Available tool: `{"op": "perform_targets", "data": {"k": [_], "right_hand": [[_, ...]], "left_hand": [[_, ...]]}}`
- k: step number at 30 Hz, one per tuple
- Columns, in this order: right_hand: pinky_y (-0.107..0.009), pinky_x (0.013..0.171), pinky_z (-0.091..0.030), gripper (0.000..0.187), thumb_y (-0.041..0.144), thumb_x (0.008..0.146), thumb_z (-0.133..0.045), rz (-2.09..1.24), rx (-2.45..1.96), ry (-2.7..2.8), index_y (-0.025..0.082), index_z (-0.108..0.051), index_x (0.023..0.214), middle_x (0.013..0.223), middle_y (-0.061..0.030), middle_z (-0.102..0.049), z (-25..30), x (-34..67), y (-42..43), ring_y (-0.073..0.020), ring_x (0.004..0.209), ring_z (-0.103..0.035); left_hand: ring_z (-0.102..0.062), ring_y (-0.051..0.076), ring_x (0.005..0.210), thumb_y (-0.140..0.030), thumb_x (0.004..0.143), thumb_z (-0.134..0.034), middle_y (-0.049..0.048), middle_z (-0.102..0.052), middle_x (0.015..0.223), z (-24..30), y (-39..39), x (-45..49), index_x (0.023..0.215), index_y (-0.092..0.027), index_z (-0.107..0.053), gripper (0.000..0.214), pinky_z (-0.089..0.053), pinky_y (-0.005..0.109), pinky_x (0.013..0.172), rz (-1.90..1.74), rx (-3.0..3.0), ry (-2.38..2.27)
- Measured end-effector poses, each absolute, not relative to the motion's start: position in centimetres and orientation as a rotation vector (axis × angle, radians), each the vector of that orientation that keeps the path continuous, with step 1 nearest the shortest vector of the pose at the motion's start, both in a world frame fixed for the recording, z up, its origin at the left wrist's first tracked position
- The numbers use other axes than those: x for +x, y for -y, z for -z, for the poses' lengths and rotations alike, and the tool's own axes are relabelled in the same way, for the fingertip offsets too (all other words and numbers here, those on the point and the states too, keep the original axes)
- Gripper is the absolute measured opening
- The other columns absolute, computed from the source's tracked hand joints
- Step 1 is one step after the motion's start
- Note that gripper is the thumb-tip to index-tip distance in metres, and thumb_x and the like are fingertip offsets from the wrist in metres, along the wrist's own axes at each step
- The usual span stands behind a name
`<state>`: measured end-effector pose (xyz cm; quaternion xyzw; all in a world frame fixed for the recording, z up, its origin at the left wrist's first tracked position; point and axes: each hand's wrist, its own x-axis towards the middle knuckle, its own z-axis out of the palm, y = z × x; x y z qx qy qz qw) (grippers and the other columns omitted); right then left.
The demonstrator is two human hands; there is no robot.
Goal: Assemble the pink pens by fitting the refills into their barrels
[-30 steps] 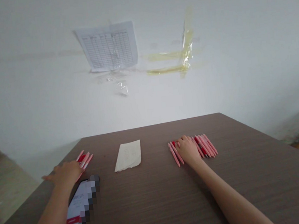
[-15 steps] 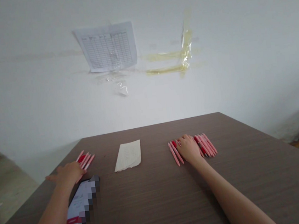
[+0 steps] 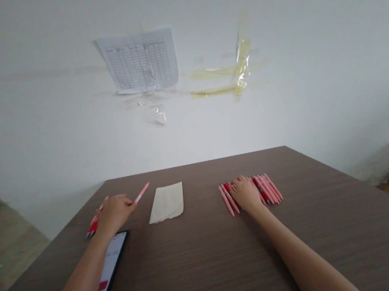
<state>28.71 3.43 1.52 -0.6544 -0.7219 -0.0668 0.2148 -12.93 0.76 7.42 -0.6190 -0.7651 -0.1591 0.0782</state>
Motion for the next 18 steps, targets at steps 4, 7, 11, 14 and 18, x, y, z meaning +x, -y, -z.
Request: {"op": "perform_targets", "data": {"k": [4,7,11,14,18], "right_hand": [[-0.032,0.09,-0.04,0.029,0.031,0.094,-0.048,0.125,-1.746,2.049,0.019,-0.073,0.103,0.103,-0.0116,-0.067,-1.5,28.7,-3.5,-0.0229,0.098,-0.06],[-0.032,0.091,-0.04,0.031,0.032,0.095,-0.046,0.051,-1.625,2.132,0.019,-0.07,0.11,0.105,-0.0106,-0.065,-1.2,28.5,-3.7,-0.0222,0.101,-0.059],[-0.035,0.095,-0.04,0.035,0.037,0.096,-0.045,0.001,-1.497,2.206,0.018,-0.066,0.117,0.11,-0.0111,-0.062,-0.8,28.2,-3.8,-0.0231,0.107,-0.054],[-0.038,0.098,-0.039,0.034,0.038,0.095,-0.048,-0.015,-1.421,2.245,0.021,-0.065,0.12,0.114,-0.0102,-0.06,-0.7,27.9,-3.5,-0.0236,0.109,-0.052],[-0.039,0.1,-0.039,0.031,0.037,0.093,-0.053,-0.026,-1.317,2.293,0.025,-0.065,0.119,0.117,-0.0088,-0.06,-1.0,27.1,-2.8,-0.0241,0.112,-0.05]], "left_hand": [[-0.044,0.034,0.129,-0.034,0.085,-0.052,0.0086,-0.061,0.13,-7.4,0.0,-7.7,0.084,-0.024,-0.076,0.026,-0.033,0.06,0.105,0.527,-1.942,2.151],[-0.043,0.033,0.13,-0.031,0.087,-0.052,0.008,-0.06,0.131,-6.2,0.6,-4.3,0.084,-0.024,-0.074,0.024,-0.033,0.066,0.102,0.557,-2.051,2.09],[-0.04,0.033,0.133,-0.028,0.088,-0.054,0.0066,-0.06,0.132,-3.6,0.9,-1.2,0.081,-0.024,-0.071,0.019,-0.03,0.068,0.105,0.597,-2.211,1.966],[-0.04,0.032,0.133,-0.024,0.088,-0.055,0.0063,-0.061,0.13,-1.8,1.0,0.1,0.083,-0.024,-0.071,0.016,-0.026,0.068,0.108,0.644,-2.298,1.851],[-0.04,0.033,0.134,-0.023,0.088,-0.056,0.0071,-0.061,0.129,-0.5,1.1,0.8,0.086,-0.023,-0.07,0.014,-0.021,0.07,0.109,0.692,-2.385,1.753]]}}
